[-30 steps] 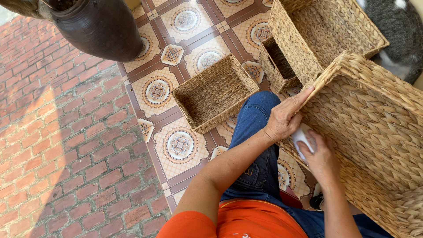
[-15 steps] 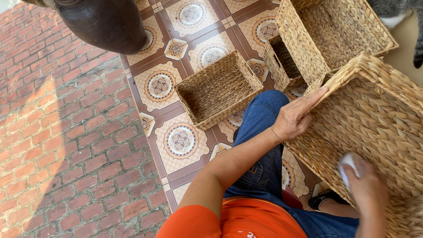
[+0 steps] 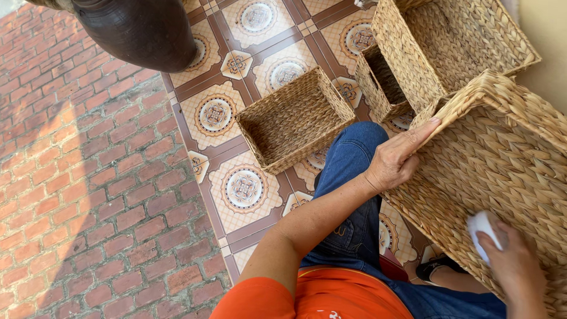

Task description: The person sits on the floor and uses a white brush to clean the interior and exterior surfaces of a woven basket. They hold the basket with one hand and brush with the other, rotating the basket to reach different sides.

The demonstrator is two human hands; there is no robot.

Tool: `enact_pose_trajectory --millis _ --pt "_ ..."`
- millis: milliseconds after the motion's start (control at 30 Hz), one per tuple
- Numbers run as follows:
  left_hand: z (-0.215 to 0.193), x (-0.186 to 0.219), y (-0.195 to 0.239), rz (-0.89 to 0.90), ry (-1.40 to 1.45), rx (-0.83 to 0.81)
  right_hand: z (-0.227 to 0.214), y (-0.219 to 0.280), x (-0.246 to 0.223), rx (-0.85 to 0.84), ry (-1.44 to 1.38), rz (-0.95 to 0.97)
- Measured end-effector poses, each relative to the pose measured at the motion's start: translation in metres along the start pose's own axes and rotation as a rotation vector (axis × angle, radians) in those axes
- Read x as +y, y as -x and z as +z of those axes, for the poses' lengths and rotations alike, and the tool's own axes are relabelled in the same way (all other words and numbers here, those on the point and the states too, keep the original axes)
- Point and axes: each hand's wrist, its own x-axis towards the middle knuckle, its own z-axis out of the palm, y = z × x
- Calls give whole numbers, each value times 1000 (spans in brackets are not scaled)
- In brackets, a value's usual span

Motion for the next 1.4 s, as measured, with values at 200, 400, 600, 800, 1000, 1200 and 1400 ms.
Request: enact_pose_trajectory --millis 200,400,600,800,1000,1200,1400 --pt "1 3 -3 40 -4 0 3 -4 21 138 171 -33" --pt "2 2 -2 30 -19 2 27 38 -88 272 65 -464" --pt "4 0 2 14 -21 13 32 51 -122 170 -8 -496" --pt "2 -1 0 -13 2 -16 -14 27 0 89 145 -89" --pt "3 1 -1 20 -6 -6 -16 18 26 155 158 -19" --pt "4 0 -1 31 -7 5 23 66 -94 281 51 -536" --pt "2 0 3 -4 -20 2 33 85 -120 162 10 -535"
